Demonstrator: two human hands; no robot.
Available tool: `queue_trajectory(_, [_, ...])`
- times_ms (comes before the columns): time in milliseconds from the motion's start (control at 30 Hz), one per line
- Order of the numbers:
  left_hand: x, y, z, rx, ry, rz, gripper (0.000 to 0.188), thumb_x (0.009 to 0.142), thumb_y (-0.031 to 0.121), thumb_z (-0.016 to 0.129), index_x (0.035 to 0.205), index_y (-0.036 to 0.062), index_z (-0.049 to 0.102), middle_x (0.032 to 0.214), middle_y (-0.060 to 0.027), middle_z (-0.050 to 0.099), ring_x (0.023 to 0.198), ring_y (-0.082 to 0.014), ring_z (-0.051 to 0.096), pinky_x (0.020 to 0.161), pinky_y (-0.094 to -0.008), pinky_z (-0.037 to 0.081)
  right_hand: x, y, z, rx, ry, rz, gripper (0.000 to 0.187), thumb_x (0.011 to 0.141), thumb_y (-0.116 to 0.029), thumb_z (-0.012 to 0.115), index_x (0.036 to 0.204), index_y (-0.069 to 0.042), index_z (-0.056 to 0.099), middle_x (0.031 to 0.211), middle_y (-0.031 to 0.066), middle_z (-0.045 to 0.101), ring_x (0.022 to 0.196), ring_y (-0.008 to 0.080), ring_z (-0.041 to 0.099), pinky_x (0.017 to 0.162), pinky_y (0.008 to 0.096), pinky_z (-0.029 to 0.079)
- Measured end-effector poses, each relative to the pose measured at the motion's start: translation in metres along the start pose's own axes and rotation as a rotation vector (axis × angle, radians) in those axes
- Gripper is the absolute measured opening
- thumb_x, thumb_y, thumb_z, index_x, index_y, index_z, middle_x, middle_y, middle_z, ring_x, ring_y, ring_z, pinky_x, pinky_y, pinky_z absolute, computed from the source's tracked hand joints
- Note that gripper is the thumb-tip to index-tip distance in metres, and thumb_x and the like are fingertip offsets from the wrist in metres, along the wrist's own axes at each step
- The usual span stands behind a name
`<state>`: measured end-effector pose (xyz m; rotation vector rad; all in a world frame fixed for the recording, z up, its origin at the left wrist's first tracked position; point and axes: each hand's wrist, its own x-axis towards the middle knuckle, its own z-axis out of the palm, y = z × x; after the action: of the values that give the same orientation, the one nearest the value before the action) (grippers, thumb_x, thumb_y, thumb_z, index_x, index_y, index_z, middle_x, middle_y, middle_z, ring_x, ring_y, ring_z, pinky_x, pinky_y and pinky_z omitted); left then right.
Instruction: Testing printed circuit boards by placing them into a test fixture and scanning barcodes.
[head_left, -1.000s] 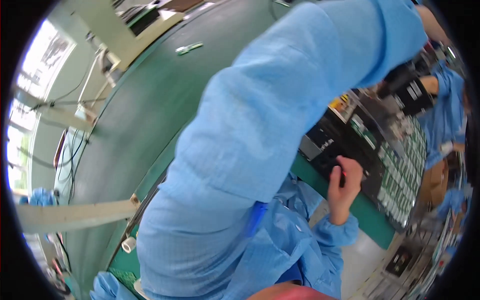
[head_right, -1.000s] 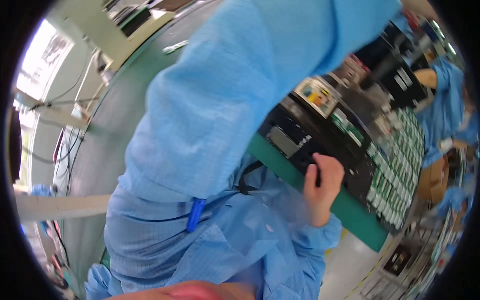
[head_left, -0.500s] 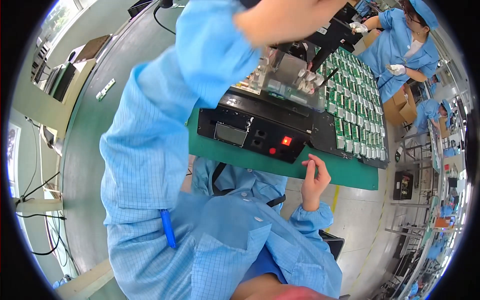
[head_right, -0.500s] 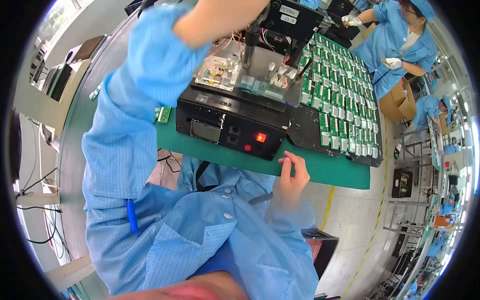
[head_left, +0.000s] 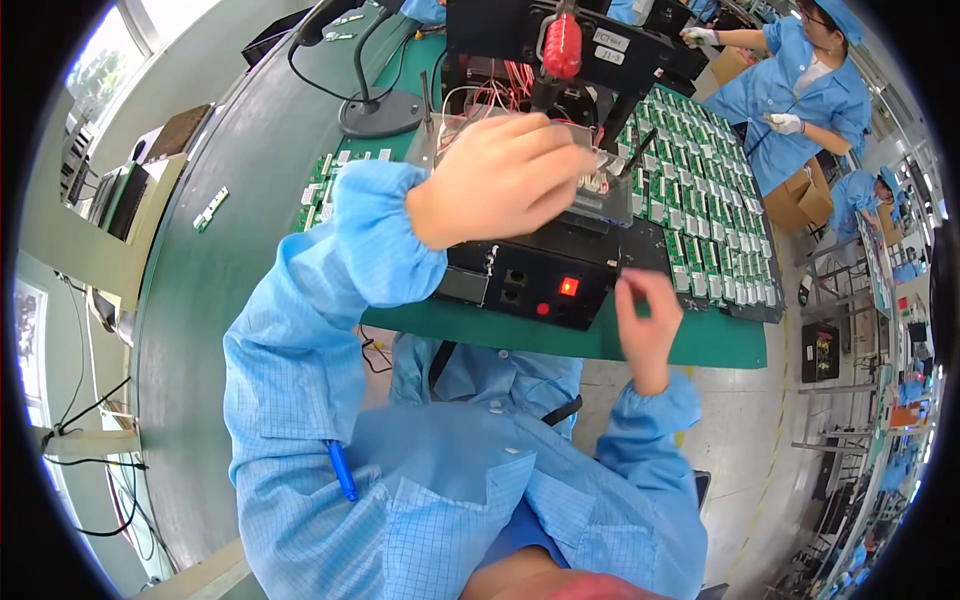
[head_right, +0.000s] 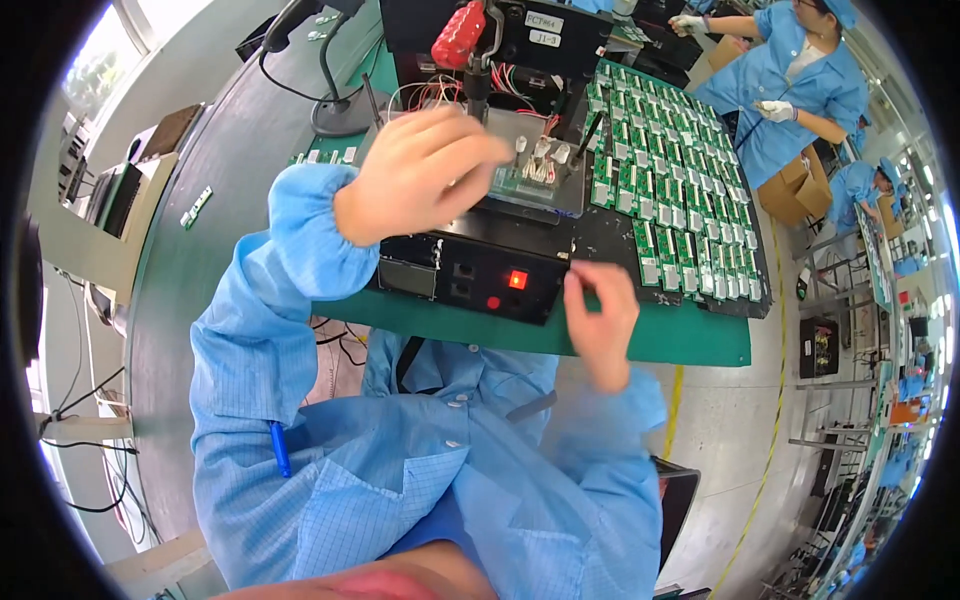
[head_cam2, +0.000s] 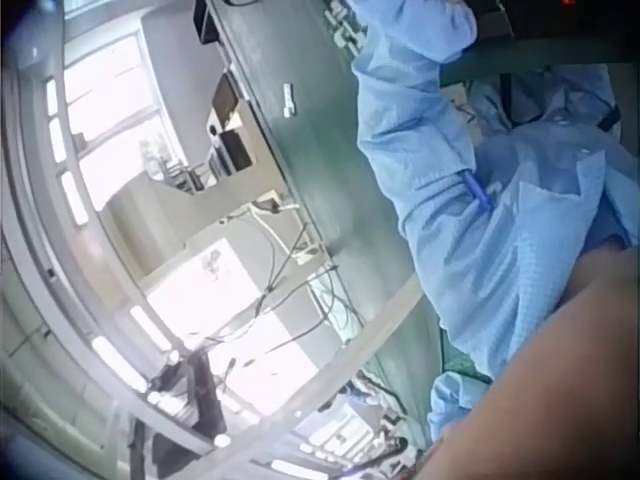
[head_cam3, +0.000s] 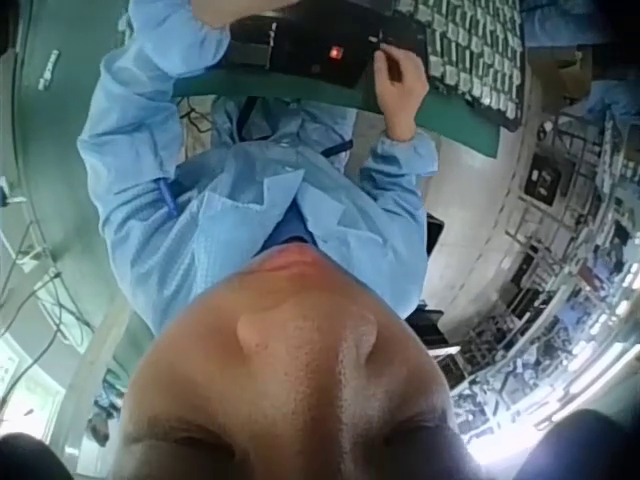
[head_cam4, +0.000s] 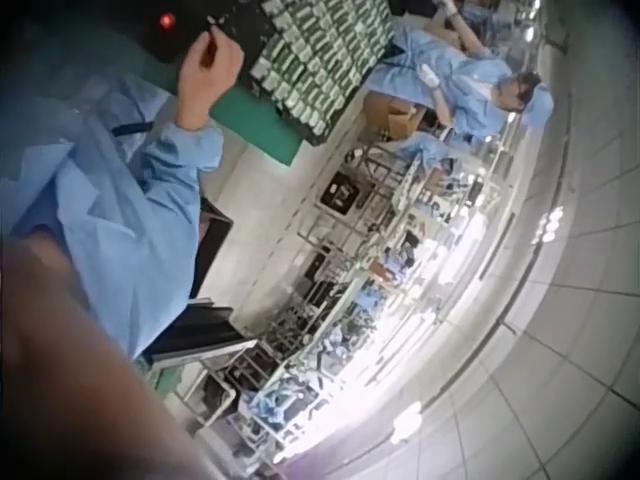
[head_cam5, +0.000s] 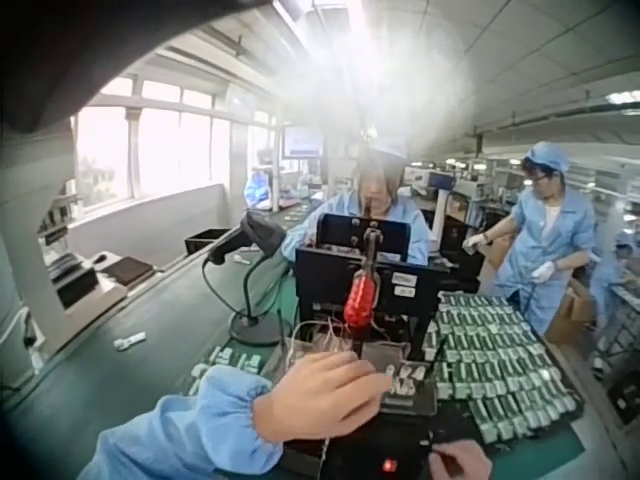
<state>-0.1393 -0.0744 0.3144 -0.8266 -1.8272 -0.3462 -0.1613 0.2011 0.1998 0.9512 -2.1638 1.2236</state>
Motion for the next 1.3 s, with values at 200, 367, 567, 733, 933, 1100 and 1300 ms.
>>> queue_trajectory(200, [-0.003,-0.031,0.034,-0.011,-0.448,-0.433,0.013,0.092,0.022,0.065,0.093,0.0108,0.073,0.077,-0.0088,0.07,0.069,-0.0302,0.067,0.065,-0.0412,0.055,0.105,-0.016,-0.002,-0.048,0.009,0.014,0.016,0.086,-0.008,0.075,0.101,-0.003,0.072,0.081,0.0025,0.07,0.049,0.0073,0.038,0.049,0.0241,0.032])
queue_trajectory(367, [0.0,-0.037,0.032,-0.003,-0.621,-0.321,0.014,0.086,0.02,0.067,0.093,0.0115,0.074,0.079,-0.0083,0.07,0.071,-0.031,0.069,0.063,-0.041,0.056,0.149,-0.001,0.023,0.014,-0.234,-0.085,0.012,0.086,-0.009,0.076,0.095,-0.003,0.072,0.08,0.0047,0.073,0.056,0.0072,0.055,0.053,0.0238,0.042])
queue_trajectory(567, [-0.006,-0.044,0.03,0.056,-0.655,-0.138,0.012,0.079,0.016,0.065,0.085,0.0061,0.071,0.083,-0.0116,0.071,0.077,-0.032,0.071,0.066,-0.043,0.057,0.152,0.001,0.032,0.01,-0.33,-0.143,0.007,0.083,-0.002,0.075,0.087,0.001,0.07,0.087,0.0101,0.076,0.069,0.0132,0.07,0.064,0.0257,0.054])
queue_trajectory(733, [-0.006,-0.047,0.036,0.052,-0.675,-0.112,0.013,0.08,0.014,0.064,0.087,0.005,0.07,0.085,-0.0128,0.07,0.078,-0.0331,0.071,0.067,-0.0433,0.057,0.153,-0.003,0.029,-0.079,-0.373,-0.156,0.005,0.084,-0.001,0.074,0.088,0.002,0.071,0.086,0.0103,0.076,0.07,0.0139,0.071,0.063,0.0273,0.055])
queue_trajectory(933, [-0.004,-0.052,0.032,0.063,-0.657,-0.056,0.013,0.08,0.013,0.065,0.087,0.0039,0.069,0.087,-0.0128,0.07,0.081,-0.0332,0.071,0.069,-0.0435,0.057,0.164,0.002,0.03,-0.082,-0.44,-0.097,0.006,0.085,0.001,0.074,0.088,0.004,0.07,0.088,0.0113,0.076,0.068,0.0113,0.068,0.063,0.0268,0.054])
queue_trajectory(1100, [0.0,-0.04,0.025,0.069,-0.705,-0.057,0.014,0.077,0.013,0.068,0.088,0.0041,0.069,0.087,-0.0135,0.07,0.083,-0.034,0.071,0.07,-0.0434,0.057,0.155,0.003,0.029,-0.065,-0.421,-0.119,0.007,0.085,0.0,0.074,0.091,0.003,0.071,0.089,0.01,0.076,0.067,0.0101,0.067,0.061,0.0257,0.053])
queue_trajectory(1300, [0.004,-0.05,0.026,0.096,-0.751,-0.058,0.012,0.075,0.012,0.07,0.084,0.0043,0.07,0.084,-0.0126,0.071,0.083,-0.033,0.072,0.069,-0.0434,0.058,0.164,-0.001,0.032,-0.075,-0.386,-0.104,0.004,0.082,-0.006,0.074,0.081,-0.003,0.072,0.076,0.012,0.073,0.062,0.0222,0.071,0.056,0.031,0.052])
